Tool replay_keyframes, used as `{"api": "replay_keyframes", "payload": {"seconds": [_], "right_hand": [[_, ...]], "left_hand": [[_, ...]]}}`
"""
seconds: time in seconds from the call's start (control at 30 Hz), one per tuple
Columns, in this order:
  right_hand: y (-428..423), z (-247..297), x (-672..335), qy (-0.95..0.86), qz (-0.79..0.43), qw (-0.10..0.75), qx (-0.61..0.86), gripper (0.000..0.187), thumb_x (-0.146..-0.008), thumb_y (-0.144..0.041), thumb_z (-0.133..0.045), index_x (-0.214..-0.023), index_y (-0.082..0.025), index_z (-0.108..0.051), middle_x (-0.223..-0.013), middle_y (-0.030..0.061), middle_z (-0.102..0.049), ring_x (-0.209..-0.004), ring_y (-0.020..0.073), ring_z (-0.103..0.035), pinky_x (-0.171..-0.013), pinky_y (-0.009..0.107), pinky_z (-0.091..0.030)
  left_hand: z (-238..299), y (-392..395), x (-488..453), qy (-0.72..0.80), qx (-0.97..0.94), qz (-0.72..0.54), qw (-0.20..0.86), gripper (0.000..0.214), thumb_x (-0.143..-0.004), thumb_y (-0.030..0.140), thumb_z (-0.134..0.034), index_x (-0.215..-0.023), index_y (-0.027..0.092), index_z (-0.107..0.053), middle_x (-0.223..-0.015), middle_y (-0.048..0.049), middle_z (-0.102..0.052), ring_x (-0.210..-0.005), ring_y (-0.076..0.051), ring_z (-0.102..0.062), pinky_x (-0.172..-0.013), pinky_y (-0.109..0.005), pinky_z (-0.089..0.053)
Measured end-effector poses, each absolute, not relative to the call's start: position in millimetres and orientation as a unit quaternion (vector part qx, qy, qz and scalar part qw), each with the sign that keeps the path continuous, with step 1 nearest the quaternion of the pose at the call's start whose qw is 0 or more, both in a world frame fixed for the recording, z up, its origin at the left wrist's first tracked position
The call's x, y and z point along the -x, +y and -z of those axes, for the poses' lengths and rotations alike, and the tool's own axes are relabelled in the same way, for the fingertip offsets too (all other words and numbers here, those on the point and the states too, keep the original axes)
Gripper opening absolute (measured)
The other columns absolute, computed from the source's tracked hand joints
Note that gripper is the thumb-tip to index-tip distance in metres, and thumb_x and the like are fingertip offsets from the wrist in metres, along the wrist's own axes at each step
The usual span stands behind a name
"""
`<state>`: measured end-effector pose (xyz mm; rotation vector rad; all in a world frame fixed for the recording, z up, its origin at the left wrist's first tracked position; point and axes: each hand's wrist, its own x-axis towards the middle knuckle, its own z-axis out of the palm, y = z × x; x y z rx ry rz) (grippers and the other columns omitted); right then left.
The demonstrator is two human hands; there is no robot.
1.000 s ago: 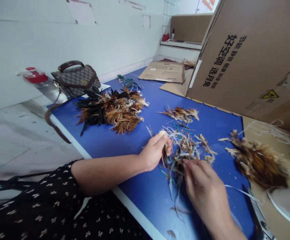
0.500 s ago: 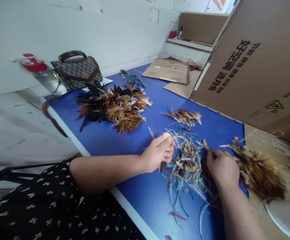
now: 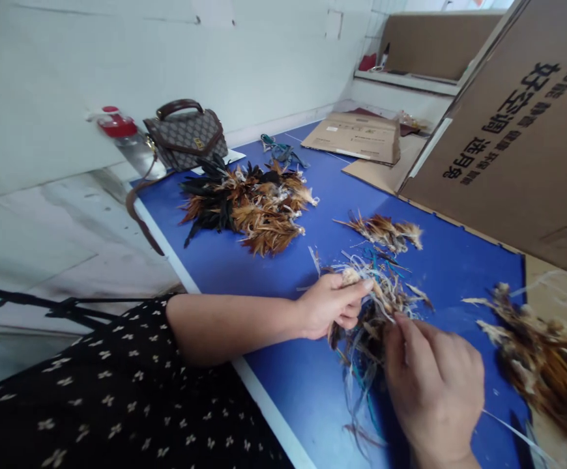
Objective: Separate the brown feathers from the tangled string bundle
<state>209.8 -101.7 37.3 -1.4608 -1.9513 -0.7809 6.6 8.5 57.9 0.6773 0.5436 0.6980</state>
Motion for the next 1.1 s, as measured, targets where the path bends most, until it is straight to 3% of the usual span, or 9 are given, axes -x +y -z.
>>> {"api": "replay_keyframes", "payload": {"seconds": [0.13,0.33,0.57,0.63,0.73,0.8,0.87,0.97,1.1], "right_hand": [[-104.9,-34.3,-199.5,-0.754,0.262,0.257,0.545,0.032,-0.105,-0.022,-0.083,-0.136,-0.027,-0.076,-0.114,0.0094,-0.087,-0.093,0.0258,-0.076,-0.095,0.044,-0.053],[-102.3,-32.9,-202.9,-0.76,0.246,0.26,0.543,0.03,-0.105,-0.021,-0.083,-0.134,-0.027,-0.077,-0.115,0.0092,-0.087,-0.096,0.0268,-0.078,-0.095,0.045,-0.054],[-102.5,-28.3,-243.2,-0.716,0.274,0.242,0.594,0.022,-0.103,-0.03,-0.077,-0.124,-0.025,-0.08,-0.107,0.0143,-0.083,-0.089,0.0364,-0.075,-0.082,0.049,-0.053],[-103.5,-30.5,-243.8,-0.718,0.237,0.251,0.604,0.031,-0.104,-0.035,-0.071,-0.131,-0.025,-0.081,-0.119,0.0179,-0.082,-0.095,0.0393,-0.076,-0.086,0.055,-0.057],[-107.5,-35.2,-226.8,-0.699,0.122,0.343,0.615,0.039,-0.107,-0.041,-0.065,-0.139,-0.026,-0.082,-0.132,0.0182,-0.08,-0.111,0.041,-0.079,-0.102,0.063,-0.062],[-110.4,-37.9,-206.9,-0.653,0.028,0.411,0.635,0.035,-0.11,-0.046,-0.067,-0.134,-0.029,-0.084,-0.131,0.0138,-0.082,-0.118,0.0369,-0.08,-0.109,0.059,-0.063],[-112.1,-39.9,-186.3,-0.608,-0.056,0.444,0.655,0.034,-0.11,-0.056,-0.072,-0.124,-0.03,-0.087,-0.124,0.0097,-0.085,-0.112,0.0314,-0.082,-0.106,0.051,-0.065],[-112.1,-40.7,-164.9,-0.553,-0.147,0.466,0.675,0.04,-0.105,-0.066,-0.079,-0.112,-0.029,-0.089,-0.107,0.007,-0.088,-0.095,0.0273,-0.084,-0.093,0.042,-0.069],[-110.8,-35.5,-161.6,-0.512,-0.227,0.495,0.664,0.042,-0.102,-0.067,-0.084,-0.103,-0.026,-0.088,-0.089,0.0062,-0.085,-0.077,0.0238,-0.08,-0.071,0.034,-0.068]], "left_hand": [[-61.6,8.9,-4.9,0.264,-0.325,-0.297,0.858,0.056,-0.084,0.059,-0.104,-0.088,0.021,-0.062,-0.064,0.0147,-0.029,-0.056,-0.005,-0.02,-0.054,-0.023,-0.015],[-62.3,12.6,-0.9,0.284,-0.34,-0.321,0.837,0.026,-0.107,0.04,-0.081,-0.099,0.015,-0.078,-0.06,0.0128,-0.03,-0.052,-0.006,-0.02,-0.053,-0.025,-0.013],[-72.9,27.2,4.7,0.282,-0.314,-0.413,0.807,0.024,-0.11,0.037,-0.078,-0.101,0.015,-0.081,-0.062,0.0115,-0.03,-0.052,-0.006,-0.019,-0.054,-0.025,-0.011],[-72.3,26.2,4.3,0.283,-0.321,-0.41,0.806,0.025,-0.11,0.038,-0.077,-0.099,0.015,-0.08,-0.062,0.0112,-0.03,-0.052,-0.006,-0.019,-0.054,-0.025,-0.012],[-67.3,18.9,2.6,0.273,-0.349,-0.392,0.806,0.026,-0.11,0.038,-0.076,-0.099,0.015,-0.079,-0.061,0.0114,-0.032,-0.052,-0.006,-0.021,-0.054,-0.026,-0.014],[-62.8,12.1,1.8,0.257,-0.378,-0.373,0.807,0.029,-0.109,0.043,-0.078,-0.101,0.015,-0.079,-0.06,0.0119,-0.033,-0.053,-0.006,-0.022,-0.054,-0.025,-0.015],[-58.8,5.5,1.7,0.231,-0.409,-0.351,0.81,0.037,-0.104,0.052,-0.083,-0.102,0.015,-0.08,-0.06,0.0121,-0.034,-0.053,-0.006,-0.024,-0.053,-0.025,-0.017],[-55.0,-1.7,2.4,0.196,-0.442,-0.321,0.814,0.046,-0.096,0.061,-0.089,-0.103,0.016,-0.081,-0.062,0.0116,-0.037,-0.055,-0.006,-0.027,-0.053,-0.025,-0.021],[-55.0,-4.5,3.3,0.189,-0.451,-0.289,0.823,0.039,-0.102,0.056,-0.083,-0.103,0.017,-0.08,-0.065,0.0094,-0.045,-0.056,-0.006,-0.03,-0.054,-0.025,-0.024]]}}
